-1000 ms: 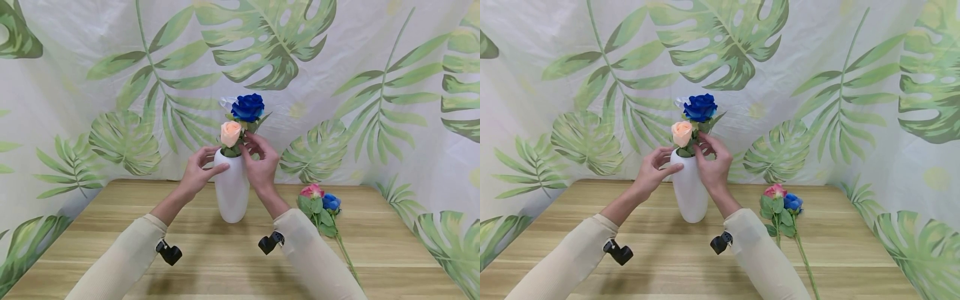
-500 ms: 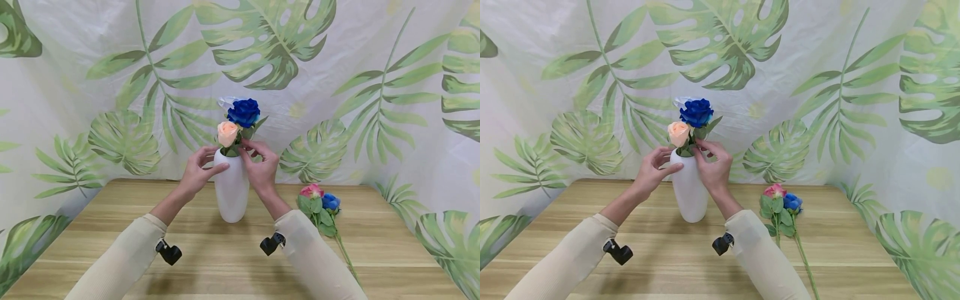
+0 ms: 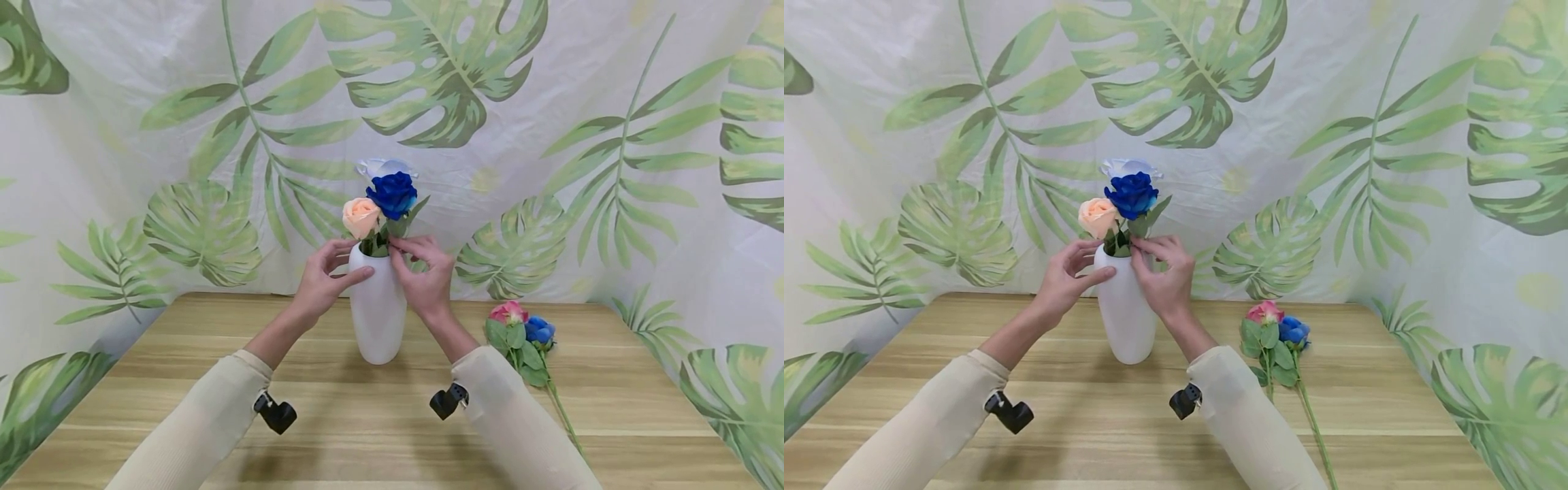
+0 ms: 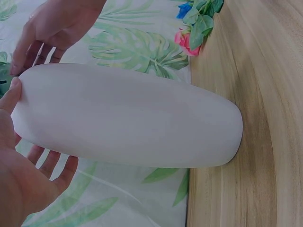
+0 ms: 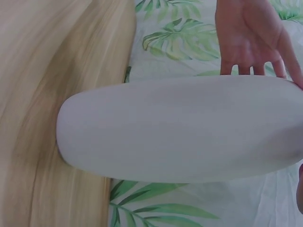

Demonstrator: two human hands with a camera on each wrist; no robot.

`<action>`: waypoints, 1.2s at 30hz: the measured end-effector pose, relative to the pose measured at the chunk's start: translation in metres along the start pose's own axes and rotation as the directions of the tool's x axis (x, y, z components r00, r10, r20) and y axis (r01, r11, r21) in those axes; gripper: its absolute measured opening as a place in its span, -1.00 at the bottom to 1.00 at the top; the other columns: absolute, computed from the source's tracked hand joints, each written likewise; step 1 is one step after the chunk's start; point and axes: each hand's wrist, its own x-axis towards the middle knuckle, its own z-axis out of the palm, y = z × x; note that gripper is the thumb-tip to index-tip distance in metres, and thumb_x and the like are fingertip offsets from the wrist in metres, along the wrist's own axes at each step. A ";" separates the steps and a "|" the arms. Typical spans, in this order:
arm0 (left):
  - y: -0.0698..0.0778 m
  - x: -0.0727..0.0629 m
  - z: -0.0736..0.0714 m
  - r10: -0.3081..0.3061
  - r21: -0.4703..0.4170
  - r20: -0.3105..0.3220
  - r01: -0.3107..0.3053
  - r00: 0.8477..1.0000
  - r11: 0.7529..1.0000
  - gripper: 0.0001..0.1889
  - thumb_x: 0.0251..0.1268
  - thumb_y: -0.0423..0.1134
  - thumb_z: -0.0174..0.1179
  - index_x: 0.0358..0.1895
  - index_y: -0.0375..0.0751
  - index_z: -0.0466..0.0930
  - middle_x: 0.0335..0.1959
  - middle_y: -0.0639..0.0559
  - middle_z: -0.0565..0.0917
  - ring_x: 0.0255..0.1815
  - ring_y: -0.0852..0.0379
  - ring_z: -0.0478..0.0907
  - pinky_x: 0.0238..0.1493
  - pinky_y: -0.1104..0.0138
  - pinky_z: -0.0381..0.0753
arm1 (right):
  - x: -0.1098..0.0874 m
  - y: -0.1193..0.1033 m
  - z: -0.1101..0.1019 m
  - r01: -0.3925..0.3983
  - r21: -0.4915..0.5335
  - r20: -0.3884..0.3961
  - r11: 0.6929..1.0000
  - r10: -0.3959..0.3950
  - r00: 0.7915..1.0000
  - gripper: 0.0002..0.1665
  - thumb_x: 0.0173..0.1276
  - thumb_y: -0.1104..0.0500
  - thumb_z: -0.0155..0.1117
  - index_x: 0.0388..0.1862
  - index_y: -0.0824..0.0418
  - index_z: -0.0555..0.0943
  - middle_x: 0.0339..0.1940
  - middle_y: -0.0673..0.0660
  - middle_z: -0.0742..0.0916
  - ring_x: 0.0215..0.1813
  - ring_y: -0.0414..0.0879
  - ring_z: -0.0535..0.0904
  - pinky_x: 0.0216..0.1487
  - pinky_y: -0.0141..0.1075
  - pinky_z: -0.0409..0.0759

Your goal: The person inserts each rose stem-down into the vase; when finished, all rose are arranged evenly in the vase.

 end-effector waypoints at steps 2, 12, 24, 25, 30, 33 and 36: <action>0.000 0.000 0.000 0.002 0.001 0.004 -0.002 1.000 1.000 -0.48 0.35 -0.44 0.34 0.34 -0.40 0.44 0.37 -0.20 0.51 0.34 -0.14 0.52 0.22 0.08 0.63 | -0.002 0.001 -0.001 0.010 -0.008 0.010 1.000 -0.010 1.000 -0.86 0.27 0.39 0.44 -0.20 0.37 0.82 -0.27 0.25 0.84 -0.17 0.11 0.65 -0.22 -0.24 0.58; 0.000 0.000 0.000 0.013 -0.008 0.005 -0.013 1.000 1.000 -0.49 0.35 -0.45 0.35 0.33 -0.40 0.45 0.35 -0.18 0.51 0.34 -0.13 0.51 0.19 0.18 0.64 | -0.010 0.004 -0.004 0.013 -0.053 0.050 0.999 -0.010 0.999 -0.78 0.28 0.32 0.42 -0.10 0.35 0.81 -0.15 0.26 0.82 -0.01 0.13 0.60 0.06 -0.18 0.55; 0.000 0.001 0.002 0.024 -0.007 0.003 -0.024 1.000 1.000 -0.49 0.35 -0.47 0.34 0.33 -0.41 0.45 0.33 -0.20 0.53 0.32 -0.15 0.53 0.15 0.23 0.66 | -0.012 0.002 -0.003 0.051 -0.077 0.076 0.996 -0.045 0.996 -0.79 0.27 0.26 0.43 -0.16 0.35 0.81 -0.13 0.26 0.77 0.02 0.16 0.55 0.09 -0.10 0.50; -0.001 0.000 0.002 0.024 -0.007 0.001 -0.024 1.000 1.000 -0.49 0.35 -0.47 0.34 0.33 -0.41 0.45 0.32 -0.21 0.54 0.32 -0.15 0.54 0.15 0.23 0.66 | -0.012 0.002 -0.003 0.051 -0.080 0.080 0.996 -0.045 0.996 -0.78 0.27 0.25 0.44 -0.16 0.35 0.81 -0.12 0.26 0.76 0.02 0.17 0.54 0.09 -0.10 0.50; -0.002 0.000 0.001 0.022 -0.005 -0.001 -0.022 1.000 1.000 -0.49 0.34 -0.47 0.34 0.33 -0.41 0.45 0.32 -0.22 0.55 0.31 -0.15 0.55 0.14 0.22 0.67 | -0.015 0.000 -0.006 0.032 -0.094 0.113 0.995 -0.021 0.993 -0.73 0.26 0.22 0.45 -0.12 0.36 0.80 -0.02 0.30 0.66 0.10 0.20 0.49 0.14 -0.02 0.48; -0.002 0.000 0.001 0.019 -0.005 0.001 -0.019 1.000 1.000 -0.48 0.35 -0.46 0.35 0.34 -0.40 0.45 0.32 -0.20 0.55 0.31 -0.16 0.54 0.14 0.22 0.67 | -0.016 -0.001 -0.009 -0.007 -0.086 0.139 0.996 0.019 0.990 -0.69 0.26 0.23 0.46 -0.06 0.36 0.78 0.03 0.32 0.62 0.13 0.19 0.49 0.11 -0.01 0.52; -0.002 0.000 0.000 0.013 -0.003 0.000 -0.013 1.000 1.000 -0.47 0.35 -0.44 0.36 0.35 -0.38 0.45 0.34 -0.20 0.54 0.33 -0.17 0.52 0.17 0.19 0.66 | -0.016 -0.002 -0.014 -0.058 -0.062 0.166 0.996 0.067 0.984 -0.67 0.27 0.26 0.47 0.00 0.36 0.77 0.07 0.30 0.63 0.14 0.15 0.51 0.00 -0.10 0.54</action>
